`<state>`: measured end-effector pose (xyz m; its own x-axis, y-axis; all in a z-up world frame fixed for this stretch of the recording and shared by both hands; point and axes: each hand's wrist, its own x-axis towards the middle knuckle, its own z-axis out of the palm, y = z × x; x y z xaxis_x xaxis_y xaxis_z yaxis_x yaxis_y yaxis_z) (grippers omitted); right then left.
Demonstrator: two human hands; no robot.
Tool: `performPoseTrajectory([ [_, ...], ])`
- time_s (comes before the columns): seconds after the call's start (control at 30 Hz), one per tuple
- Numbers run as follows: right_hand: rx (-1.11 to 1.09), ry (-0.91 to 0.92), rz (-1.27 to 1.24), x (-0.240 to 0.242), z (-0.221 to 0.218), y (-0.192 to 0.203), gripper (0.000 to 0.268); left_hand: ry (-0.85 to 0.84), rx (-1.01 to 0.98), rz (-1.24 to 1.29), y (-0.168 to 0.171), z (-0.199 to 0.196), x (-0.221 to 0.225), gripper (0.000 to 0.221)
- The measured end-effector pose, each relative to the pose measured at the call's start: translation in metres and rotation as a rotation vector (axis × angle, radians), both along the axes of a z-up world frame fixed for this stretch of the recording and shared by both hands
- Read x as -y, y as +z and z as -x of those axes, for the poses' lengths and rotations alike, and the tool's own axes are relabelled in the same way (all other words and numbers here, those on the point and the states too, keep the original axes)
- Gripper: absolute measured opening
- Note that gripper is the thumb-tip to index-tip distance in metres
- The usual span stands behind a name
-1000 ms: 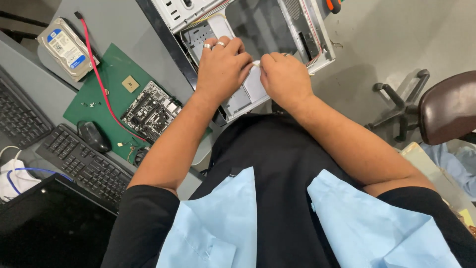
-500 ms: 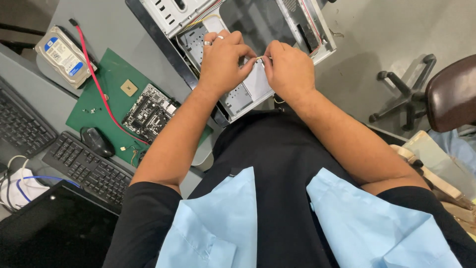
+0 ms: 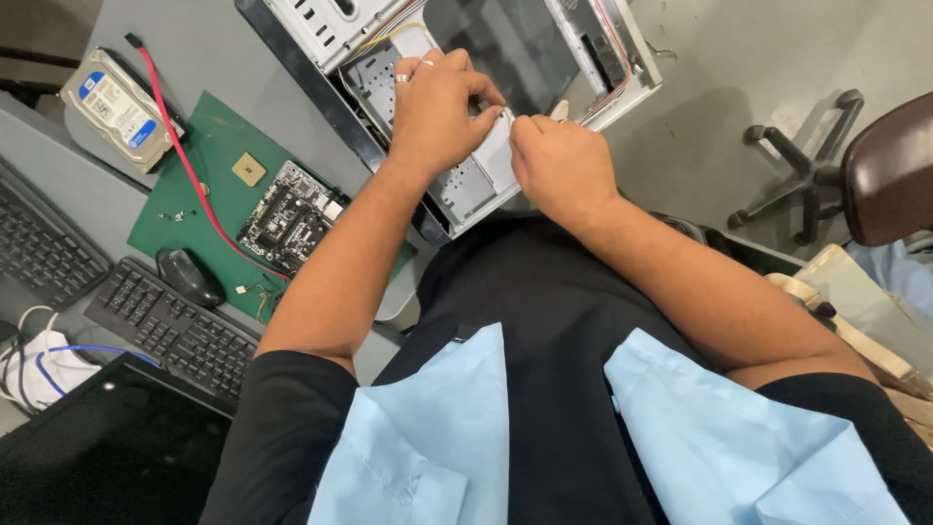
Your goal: Securing internal components and panels within a desktop computer case using a screwdriver and manual adjustments.
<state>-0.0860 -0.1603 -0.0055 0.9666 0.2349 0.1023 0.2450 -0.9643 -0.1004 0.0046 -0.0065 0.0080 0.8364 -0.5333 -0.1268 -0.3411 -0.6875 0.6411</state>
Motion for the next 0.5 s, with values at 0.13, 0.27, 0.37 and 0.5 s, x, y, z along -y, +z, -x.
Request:
performPoseTrajectory([
  [0.13,-0.023,0.026,-0.014,0.0,0.005,-0.002,0.018,-0.008,-0.021,-0.015,0.001,-0.001,-0.001,0.005],
  [0.27,-0.027,0.042,-0.002,0.003,0.007,-0.002,0.017,-0.027,-0.048,-0.012,0.004,-0.003,-0.001,0.004],
  [0.37,-0.004,0.036,0.015,0.004,0.009,-0.003,0.016,-0.036,-0.044,-0.033,0.002,-0.002,-0.001,0.005],
  [0.5,0.017,0.044,0.071,0.004,0.008,0.009,0.012,-0.049,-0.012,-0.036,0.003,-0.004,0.0,0.004],
])
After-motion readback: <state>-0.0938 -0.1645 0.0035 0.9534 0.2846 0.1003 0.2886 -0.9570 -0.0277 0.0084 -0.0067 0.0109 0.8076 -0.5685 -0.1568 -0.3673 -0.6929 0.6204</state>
